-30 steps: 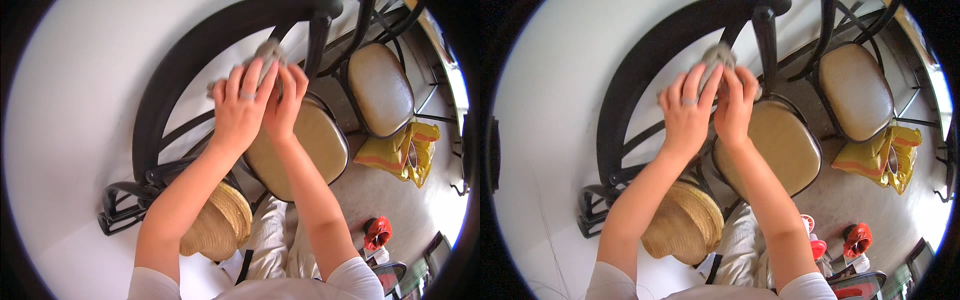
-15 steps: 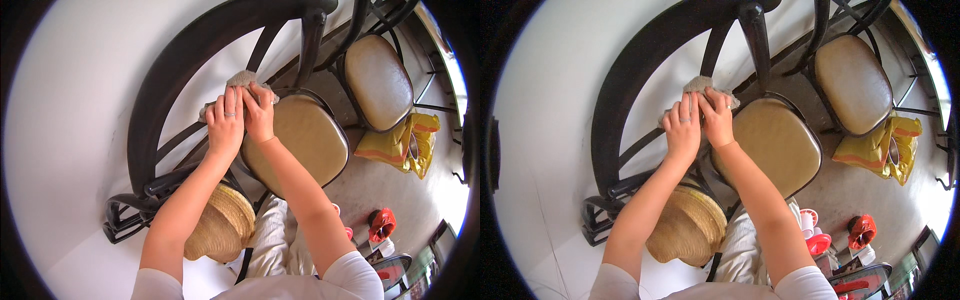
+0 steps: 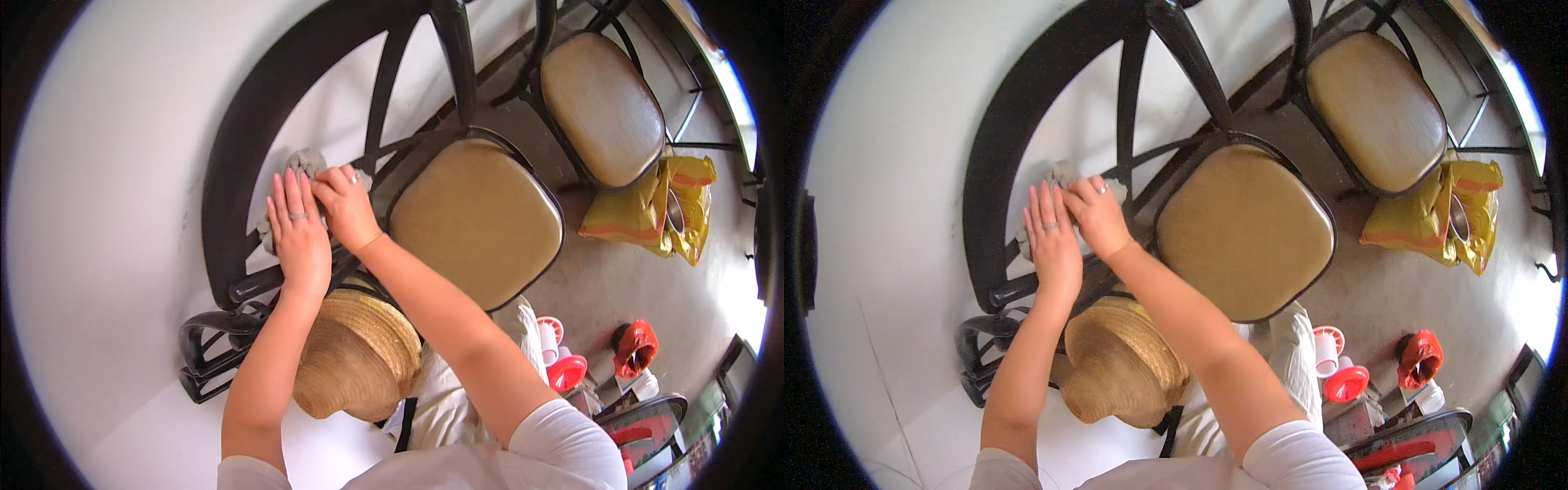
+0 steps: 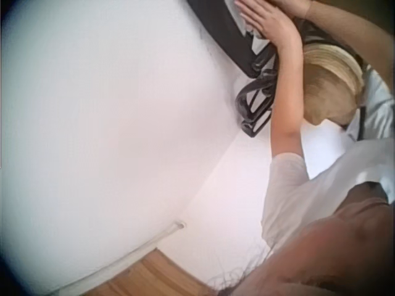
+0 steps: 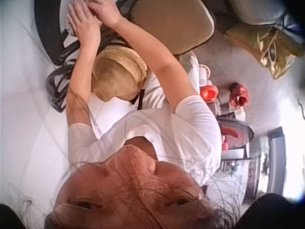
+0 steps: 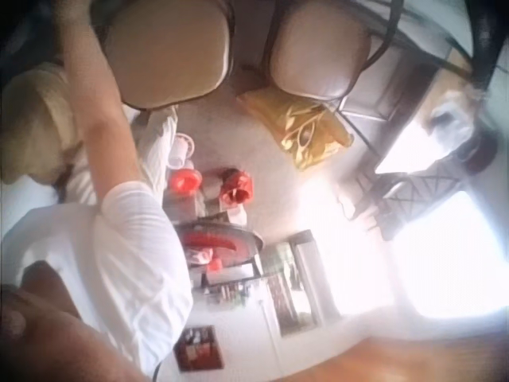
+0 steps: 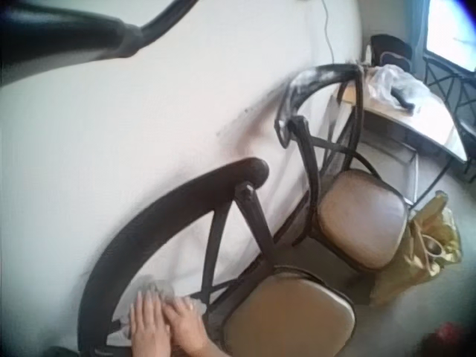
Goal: The person washes a cloth in a sink and wrings it out. They then wipe the surface of a round dining table and the seats and backs of several chairs using the damp cloth.
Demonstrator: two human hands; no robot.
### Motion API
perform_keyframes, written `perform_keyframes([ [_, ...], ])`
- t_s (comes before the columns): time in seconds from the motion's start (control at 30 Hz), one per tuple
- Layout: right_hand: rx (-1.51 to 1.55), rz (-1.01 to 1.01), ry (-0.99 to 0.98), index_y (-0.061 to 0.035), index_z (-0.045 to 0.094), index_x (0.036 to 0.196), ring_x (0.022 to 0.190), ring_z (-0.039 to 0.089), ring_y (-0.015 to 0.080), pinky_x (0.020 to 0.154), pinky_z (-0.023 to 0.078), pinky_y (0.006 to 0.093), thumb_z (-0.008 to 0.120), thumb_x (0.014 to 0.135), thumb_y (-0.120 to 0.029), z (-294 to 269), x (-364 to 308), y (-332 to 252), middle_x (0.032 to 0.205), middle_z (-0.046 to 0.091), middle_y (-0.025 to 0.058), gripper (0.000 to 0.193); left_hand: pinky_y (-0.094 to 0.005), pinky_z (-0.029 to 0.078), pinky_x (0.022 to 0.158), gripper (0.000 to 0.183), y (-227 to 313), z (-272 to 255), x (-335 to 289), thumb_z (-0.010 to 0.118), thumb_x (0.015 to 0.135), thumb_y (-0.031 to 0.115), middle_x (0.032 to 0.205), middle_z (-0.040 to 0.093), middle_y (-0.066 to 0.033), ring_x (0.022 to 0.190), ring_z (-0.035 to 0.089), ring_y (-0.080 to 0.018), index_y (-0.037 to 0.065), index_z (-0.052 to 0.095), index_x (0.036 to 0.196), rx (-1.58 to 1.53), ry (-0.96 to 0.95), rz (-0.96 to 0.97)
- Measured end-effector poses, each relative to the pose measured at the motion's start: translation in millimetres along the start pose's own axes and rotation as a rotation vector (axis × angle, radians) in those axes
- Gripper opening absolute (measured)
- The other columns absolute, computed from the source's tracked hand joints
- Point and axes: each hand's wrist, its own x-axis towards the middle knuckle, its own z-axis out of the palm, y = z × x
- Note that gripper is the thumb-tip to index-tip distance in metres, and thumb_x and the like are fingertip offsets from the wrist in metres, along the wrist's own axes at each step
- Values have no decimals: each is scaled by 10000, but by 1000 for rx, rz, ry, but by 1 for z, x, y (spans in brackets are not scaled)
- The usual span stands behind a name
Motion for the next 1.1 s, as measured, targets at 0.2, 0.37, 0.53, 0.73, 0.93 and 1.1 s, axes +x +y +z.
perform_keyframes([
  [0.2, -163, 47, 20, -60, 651, 899, 849, 522, 319, 739, 480, 401, 685, 681, 41, -48, -4, 46, 919, 567, 78, 243, -545, 215, 1220, 562, 48, 34, 24, 485, 968, 45, 1561, 309, -151, 1500, 233, -364, 17, 338, 1510, -300, 21, 74],
  [0.37, -269, -121, 3, -75, 667, 965, 861, 525, 300, 741, 495, 396, 662, 674, -26, -92, 0, 63, 951, 559, 67, 294, -434, 425, 1008, 482, 78, 57, 34, 574, 900, 32, 1296, 449, -54, 1165, 494, -278, 164, 609, 1363, -414, 372, 43],
  [0.53, -531, -339, -291, -61, 659, 968, 945, 540, 255, 827, 489, 382, 630, 728, -125, -154, 2, 143, 1023, 561, 47, 250, -389, 442, 1005, 482, 129, 105, 65, 589, 886, 122, 1266, 478, -11, 1181, 499, -213, 181, 608, 1364, -285, 385, 187],
  [0.73, -689, -99, -403, -82, 691, 947, 949, 576, 258, 789, 519, 409, 609, 753, -68, -212, -24, 179, 969, 577, 33, 210, -397, 456, 941, 361, 197, 120, 97, 561, 912, 133, 1200, 568, -59, 1139, 540, -252, 130, 656, 1260, -525, 66, 261],
  [0.93, -525, -132, -4, -91, 755, 1070, 947, 631, 284, 808, 528, 366, 695, 692, 97, -261, 33, 53, 1047, 618, 128, 426, -421, 443, 944, 492, 169, -12, 94, 634, 807, 28, 1208, 545, -61, 1098, 544, -286, 164, 677, 1277, -931, 489, 134],
  [1.1, -295, -350, 79, -21, 671, 1230, 1204, 541, 345, 1026, 443, 394, 565, 826, 38, -247, 159, -24, 1298, 556, 204, 423, -472, 372, 1085, 635, 124, -93, 173, 592, 725, -5, 1373, 499, -140, 1270, 481, -382, 130, 624, 1344, -1161, 943, 158],
])
